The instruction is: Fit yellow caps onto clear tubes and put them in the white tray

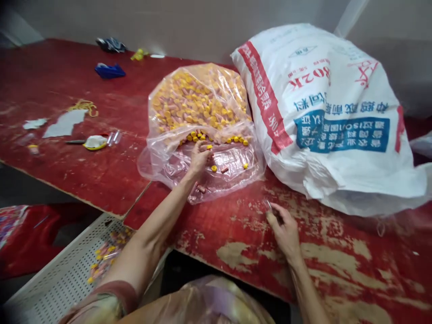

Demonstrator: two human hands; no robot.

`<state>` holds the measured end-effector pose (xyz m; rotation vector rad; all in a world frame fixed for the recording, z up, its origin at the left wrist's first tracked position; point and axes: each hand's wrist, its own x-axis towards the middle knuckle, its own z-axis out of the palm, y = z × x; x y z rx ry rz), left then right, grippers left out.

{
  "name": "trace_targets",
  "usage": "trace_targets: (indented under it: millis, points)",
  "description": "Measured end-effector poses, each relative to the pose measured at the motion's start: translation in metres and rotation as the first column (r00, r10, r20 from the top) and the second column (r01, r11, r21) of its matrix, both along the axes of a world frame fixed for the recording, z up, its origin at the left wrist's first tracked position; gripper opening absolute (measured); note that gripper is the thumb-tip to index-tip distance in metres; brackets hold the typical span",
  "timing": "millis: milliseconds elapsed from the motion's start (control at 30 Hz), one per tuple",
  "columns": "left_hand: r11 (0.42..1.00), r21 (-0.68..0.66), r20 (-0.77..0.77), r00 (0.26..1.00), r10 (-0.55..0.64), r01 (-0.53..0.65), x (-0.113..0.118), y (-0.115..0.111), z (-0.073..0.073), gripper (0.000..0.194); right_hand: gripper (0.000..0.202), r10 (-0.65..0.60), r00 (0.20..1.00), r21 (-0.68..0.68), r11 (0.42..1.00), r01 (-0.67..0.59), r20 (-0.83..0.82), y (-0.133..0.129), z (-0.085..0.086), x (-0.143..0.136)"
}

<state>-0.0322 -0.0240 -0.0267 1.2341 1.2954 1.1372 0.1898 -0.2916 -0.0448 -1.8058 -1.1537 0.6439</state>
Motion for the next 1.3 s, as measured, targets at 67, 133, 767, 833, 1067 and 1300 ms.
trace_targets:
  millis: [67,133,767,833,1067,1300]
  points:
    - [0.985,-0.107,0.281,0.954,-0.100,0.135,0.001,-0.049,0.003,0.029,0.039,0.091,0.996,0.044,0.995,-0.092,0.006,0.007,0.003,-0.009]
    - [0.951,-0.185,0.457,0.878,-0.140,0.248,0.005,-0.099,0.006,0.030,0.034,0.163,0.986,0.063,0.984,-0.165,0.037,0.011,0.009,-0.018]
    - [0.919,-0.381,0.708,0.670,0.221,0.098,0.043,-0.229,0.001,0.030,0.035,0.062,0.930,0.198,0.980,0.012,-0.362,-0.003,0.014,-0.073]
    - [0.929,-0.358,0.652,0.736,0.182,0.088,0.042,-0.235,-0.005,0.029,0.035,0.092,0.956,0.163,0.985,-0.047,-0.279,-0.004,0.010,-0.073]
    - [0.923,-0.335,0.421,0.906,-0.032,0.189,0.018,-0.229,-0.003,0.046,0.036,0.278,0.899,0.056,0.960,-0.275,-0.340,-0.007,0.005,-0.070]
    - [0.739,-0.508,0.534,0.835,-0.134,0.443,0.011,-0.212,0.008,0.073,0.015,0.600,0.800,0.309,0.760,-0.572,0.006,-0.026,0.014,-0.100]
